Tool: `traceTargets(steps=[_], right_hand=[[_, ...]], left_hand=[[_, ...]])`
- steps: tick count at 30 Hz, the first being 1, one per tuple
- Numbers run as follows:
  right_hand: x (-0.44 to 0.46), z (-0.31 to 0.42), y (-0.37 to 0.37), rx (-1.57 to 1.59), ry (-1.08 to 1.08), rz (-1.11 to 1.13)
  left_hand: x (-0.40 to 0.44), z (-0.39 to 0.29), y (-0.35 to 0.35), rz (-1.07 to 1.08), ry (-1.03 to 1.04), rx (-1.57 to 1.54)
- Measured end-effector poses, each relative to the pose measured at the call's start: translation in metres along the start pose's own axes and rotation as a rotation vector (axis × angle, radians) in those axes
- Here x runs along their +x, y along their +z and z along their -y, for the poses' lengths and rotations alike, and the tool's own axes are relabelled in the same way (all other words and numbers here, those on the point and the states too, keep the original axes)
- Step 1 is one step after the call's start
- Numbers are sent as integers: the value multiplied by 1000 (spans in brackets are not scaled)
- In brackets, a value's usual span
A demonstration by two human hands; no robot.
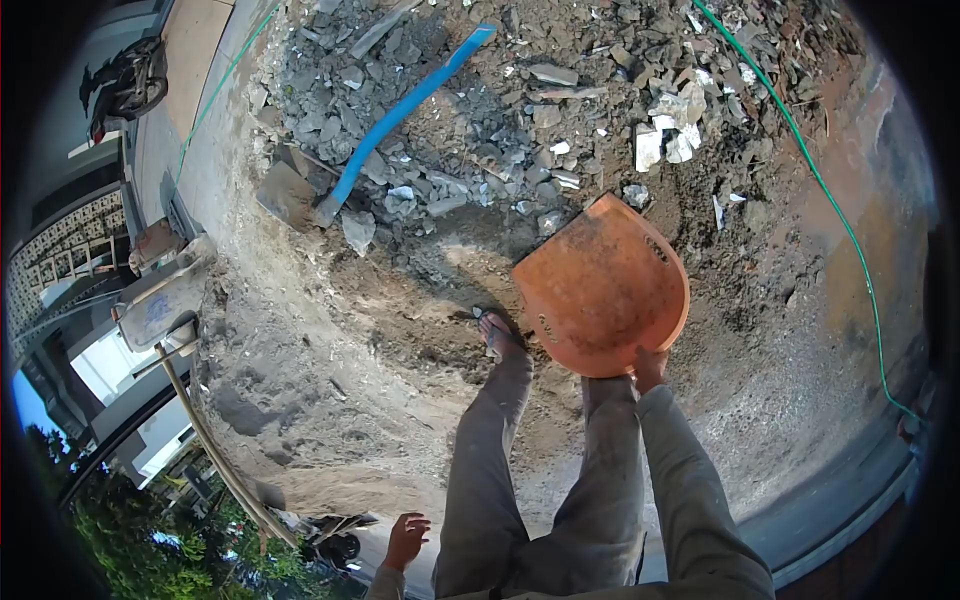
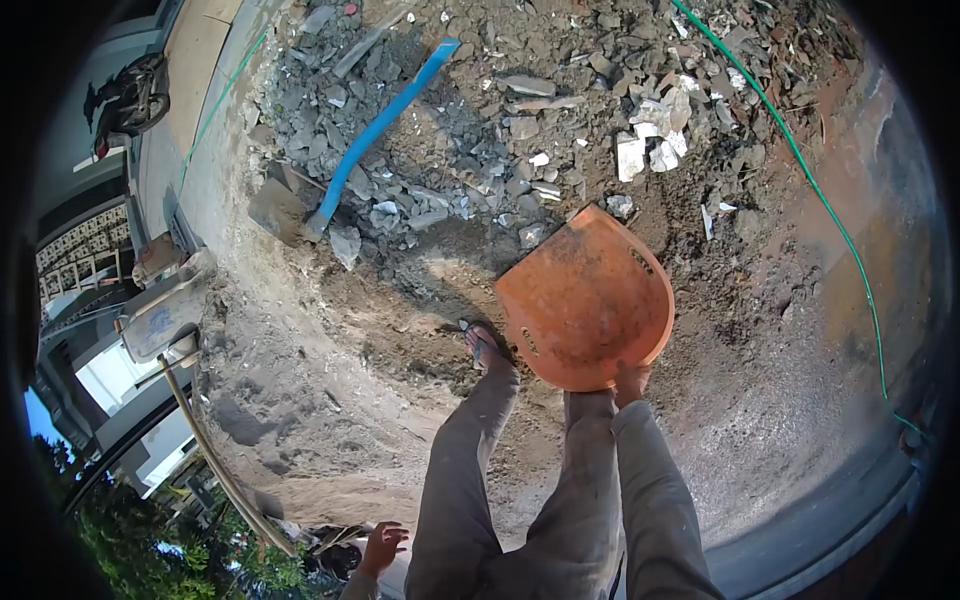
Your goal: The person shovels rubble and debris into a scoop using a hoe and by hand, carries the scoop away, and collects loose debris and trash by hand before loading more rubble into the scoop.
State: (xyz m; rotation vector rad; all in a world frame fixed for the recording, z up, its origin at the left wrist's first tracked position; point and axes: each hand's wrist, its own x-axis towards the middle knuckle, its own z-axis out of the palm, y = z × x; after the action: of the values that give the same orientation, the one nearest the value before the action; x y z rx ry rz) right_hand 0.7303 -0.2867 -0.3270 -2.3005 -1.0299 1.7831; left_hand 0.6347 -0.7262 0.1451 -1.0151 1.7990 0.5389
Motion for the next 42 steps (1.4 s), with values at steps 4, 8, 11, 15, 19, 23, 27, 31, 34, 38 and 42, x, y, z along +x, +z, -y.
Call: traceTargets(steps=[4,8,11,15,19,23,27,31,34,38,42], right_hand=[[75,-57,-6,-745,181,-49],[-80,151,78,-909,-262,-267],[-117,236,151,-765,-879,356],[-216,365,292,-711,-1290,592],[-240,450,422,-880,-1827,540],[-193,458,511,-1467,-1998,304],[-161,463,581,-1390,-982,666],[-134,492,652,-753,-606,244],[-86,467,692,-406,-531,257],[-87,449,694,-108,-647,352],[-133,453,659,-14,-661,438]], left_hand=[[2,-44,6,-48,215,50],[35,-91,-5,-174,576,129],[72,-158,-19,-242,728,146],[120,-290,-36,-184,864,57],[200,-418,-37,-4,846,-15],[282,-531,-25,160,681,-248],[342,-619,-15,235,385,-773],[357,-636,-6,242,478,-644],[369,-609,-11,289,615,-426],[361,-568,-37,313,517,-397],[348,-517,-62,144,381,-446]])
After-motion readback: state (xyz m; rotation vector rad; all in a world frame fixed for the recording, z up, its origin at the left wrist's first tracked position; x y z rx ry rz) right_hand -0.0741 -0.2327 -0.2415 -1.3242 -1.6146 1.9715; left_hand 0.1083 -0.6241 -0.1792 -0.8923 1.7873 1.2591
